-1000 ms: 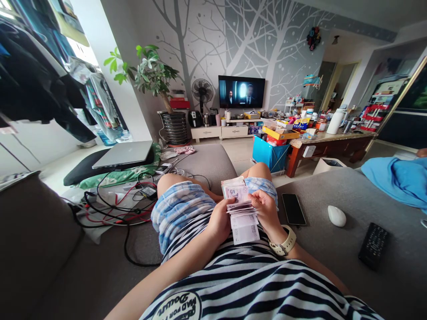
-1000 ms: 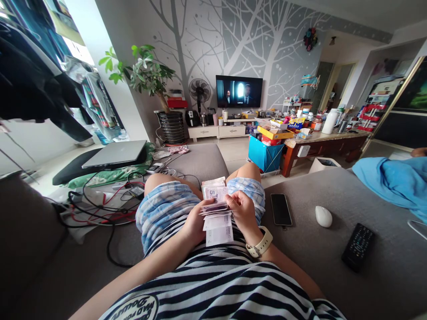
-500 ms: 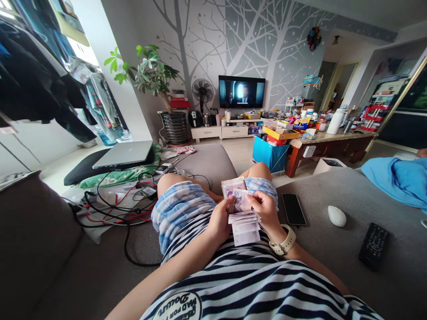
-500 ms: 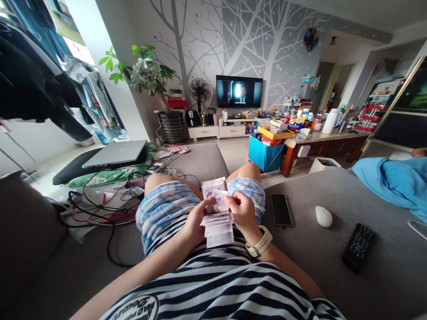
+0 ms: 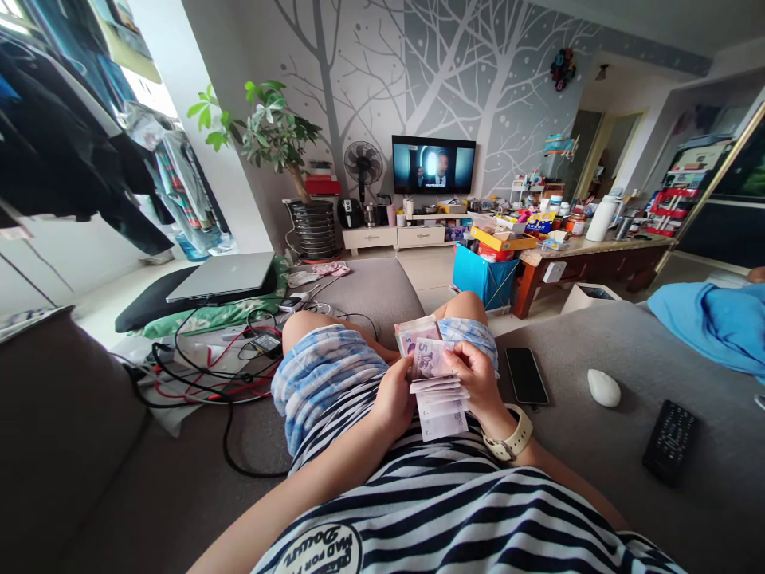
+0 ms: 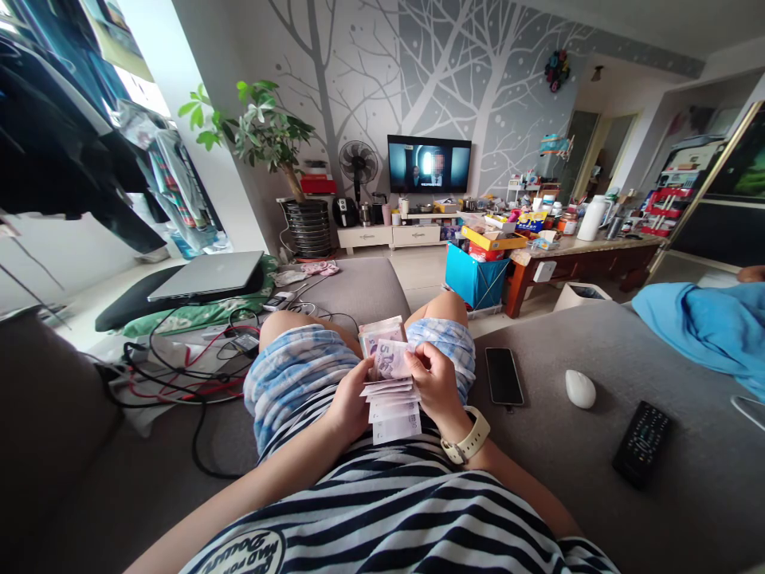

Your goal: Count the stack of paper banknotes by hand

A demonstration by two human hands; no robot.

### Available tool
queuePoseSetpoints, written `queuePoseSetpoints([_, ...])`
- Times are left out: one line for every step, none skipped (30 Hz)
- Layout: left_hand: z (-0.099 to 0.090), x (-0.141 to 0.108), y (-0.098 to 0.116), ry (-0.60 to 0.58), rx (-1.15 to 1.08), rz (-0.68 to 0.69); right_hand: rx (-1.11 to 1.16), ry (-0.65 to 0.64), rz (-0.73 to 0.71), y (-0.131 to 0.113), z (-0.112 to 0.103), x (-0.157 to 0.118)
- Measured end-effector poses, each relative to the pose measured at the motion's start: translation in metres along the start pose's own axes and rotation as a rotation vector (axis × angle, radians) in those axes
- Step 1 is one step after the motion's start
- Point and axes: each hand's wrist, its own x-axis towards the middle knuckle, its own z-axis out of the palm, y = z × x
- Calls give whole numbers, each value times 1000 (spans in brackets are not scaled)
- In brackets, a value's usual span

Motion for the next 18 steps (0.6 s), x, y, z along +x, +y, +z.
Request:
queuePoseSetpoints([-1,0,-1,-7,13,13,3,-11,2,0,0,0])
queuePoseSetpoints([-2,1,-2,-13,24,26,6,-21,2,-1,-1,0])
queuePoseSetpoints([-4,1,-2,-20,32,39,10,-30,0,-2,-1,0])
queuePoseSetpoints([-5,2,-3,-27,38,50,16,-36,-4,-3,-1,-1])
queuePoseSetpoints([-6,4,-3,-34,43,57,23,-39,-9,-4,-1,-1])
queuePoseSetpoints([-7,5,-4,-37,46,64,31,-40,-13,-5,0,-2])
queuePoseSetpoints([-8,6,-4,-37,48,69,39,-39,-18,-5,0,-2])
queuePoseSetpoints([-8,7,-4,-37,47,70,47,-37,-26,-6,0,-3])
queuePoseSetpoints([-8,8,-4,-37,45,66,55,-37,-34,-6,0,-4])
queuePoseSetpoints([-8,8,-3,-39,39,57,64,-41,-42,-7,0,-4])
queuePoseSetpoints([-8,8,-3,-45,31,43,72,-50,-49,-8,0,-5])
queuePoseSetpoints([-7,8,-2,-51,25,25,78,-61,-54,-8,0,-6])
queuePoseSetpoints([-6,8,-2,-58,19,8,83,-75,-57,-9,0,-6])
queuePoseSetpoints([-6,8,-1,-62,15,-5,87,-88,-57,-9,0,-7])
queuePoseSetpoints([-5,7,-1,-63,12,-15,89,-99,-58,-10,0,-7])
queuePoseSetpoints([-5,7,0,-61,10,-20,91,-104,-61,-11,-1,-7])
queuePoseSetpoints([-5,7,0,-57,6,-21,92,-105,-66,-11,-1,-7])
queuePoseSetpoints([-5,6,0,-54,1,-21,93,-102,-73,-12,-1,-7])
